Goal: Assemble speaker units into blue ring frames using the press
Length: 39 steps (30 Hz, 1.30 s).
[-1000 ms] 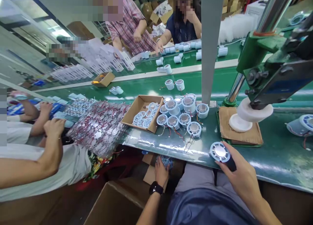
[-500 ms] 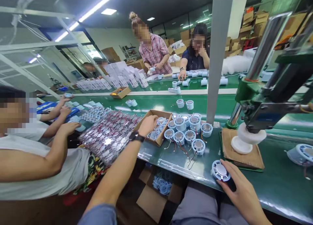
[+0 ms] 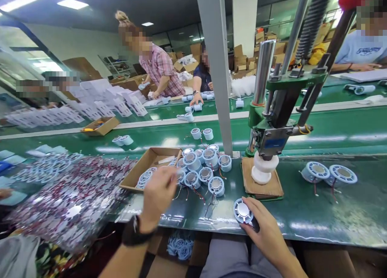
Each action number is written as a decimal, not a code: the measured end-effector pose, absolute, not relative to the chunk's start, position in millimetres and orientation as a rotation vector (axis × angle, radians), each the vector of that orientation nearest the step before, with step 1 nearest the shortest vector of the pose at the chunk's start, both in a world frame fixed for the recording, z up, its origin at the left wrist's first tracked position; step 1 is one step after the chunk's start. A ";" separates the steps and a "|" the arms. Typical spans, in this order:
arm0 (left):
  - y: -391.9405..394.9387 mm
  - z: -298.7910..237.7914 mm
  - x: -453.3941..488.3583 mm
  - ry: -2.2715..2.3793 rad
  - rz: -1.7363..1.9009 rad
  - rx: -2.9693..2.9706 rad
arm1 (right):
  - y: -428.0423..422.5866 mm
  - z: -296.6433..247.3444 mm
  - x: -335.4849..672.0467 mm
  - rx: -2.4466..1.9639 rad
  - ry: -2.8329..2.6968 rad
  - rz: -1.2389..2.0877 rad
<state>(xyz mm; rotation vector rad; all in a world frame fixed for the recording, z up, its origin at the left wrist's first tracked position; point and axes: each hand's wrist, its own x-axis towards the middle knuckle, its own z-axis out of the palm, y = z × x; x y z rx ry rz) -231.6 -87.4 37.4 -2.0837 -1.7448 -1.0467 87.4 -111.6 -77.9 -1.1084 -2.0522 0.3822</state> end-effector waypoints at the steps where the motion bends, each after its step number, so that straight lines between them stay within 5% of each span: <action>1: -104.0 22.3 -205.3 -1.610 -1.067 -2.194 | -113.0 -77.4 88.8 -1.133 -2.052 0.391; 6: -144.2 -41.9 -107.7 -1.439 -1.049 -2.519 | -123.9 -75.5 105.8 -1.224 -2.020 0.385; 12: -138.8 -58.3 -112.4 -1.714 -0.783 -2.833 | -132.9 -73.5 118.5 -1.225 -1.974 0.423; 21: -159.0 -37.5 -111.1 -1.870 -1.402 -2.586 | -142.8 -49.9 121.4 -1.205 -1.756 0.358; 30: -175.4 -7.9 -98.2 -1.695 -1.776 -2.831 | -165.5 -0.6 89.2 -1.036 -1.158 1.702; 39: -175.8 -21.8 -102.6 -2.076 -1.797 -2.874 | -163.3 -1.5 84.9 -1.005 -0.943 1.797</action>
